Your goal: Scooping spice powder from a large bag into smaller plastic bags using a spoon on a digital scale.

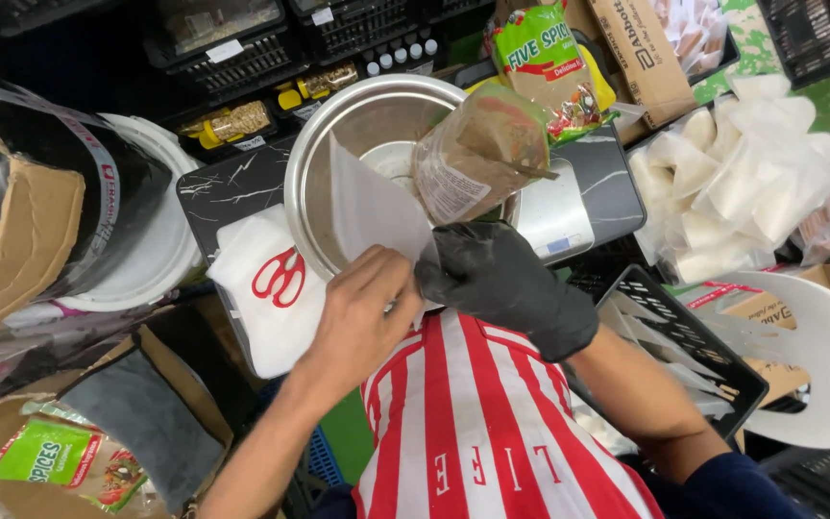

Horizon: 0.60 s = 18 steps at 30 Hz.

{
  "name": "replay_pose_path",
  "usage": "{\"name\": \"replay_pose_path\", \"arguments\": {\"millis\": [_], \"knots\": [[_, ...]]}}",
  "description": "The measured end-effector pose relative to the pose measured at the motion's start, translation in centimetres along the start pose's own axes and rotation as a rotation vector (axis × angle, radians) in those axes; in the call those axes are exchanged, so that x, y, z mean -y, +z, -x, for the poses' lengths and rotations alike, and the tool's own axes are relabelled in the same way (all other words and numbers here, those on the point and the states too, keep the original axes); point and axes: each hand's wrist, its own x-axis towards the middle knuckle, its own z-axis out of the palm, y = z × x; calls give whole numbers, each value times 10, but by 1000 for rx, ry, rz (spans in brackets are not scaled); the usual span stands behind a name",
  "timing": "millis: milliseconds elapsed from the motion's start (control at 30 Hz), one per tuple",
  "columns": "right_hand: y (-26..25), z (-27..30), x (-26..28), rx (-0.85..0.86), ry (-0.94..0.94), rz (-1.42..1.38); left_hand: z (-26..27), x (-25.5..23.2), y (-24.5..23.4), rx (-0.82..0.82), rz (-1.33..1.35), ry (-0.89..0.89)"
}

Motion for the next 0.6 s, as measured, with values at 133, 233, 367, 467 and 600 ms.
{"name": "replay_pose_path", "arguments": {"millis": [133, 233, 367, 467, 600], "knots": [[19, 4, -23, -202, -4, 268, -5, 5, 14, -236, -314, 94], [18, -5, -33, -298, -9, 288, -17, -7, 16, -231, -416, 120], [7, -25, -43, -597, -79, 445, -22, 3, 23, -247, -473, 32], [12, -25, -34, -673, -3, 246, -29, 23, 27, -349, -318, -108], [9, -43, 4, -397, 870, -584, -31, 25, 46, -458, -251, -323]]}}
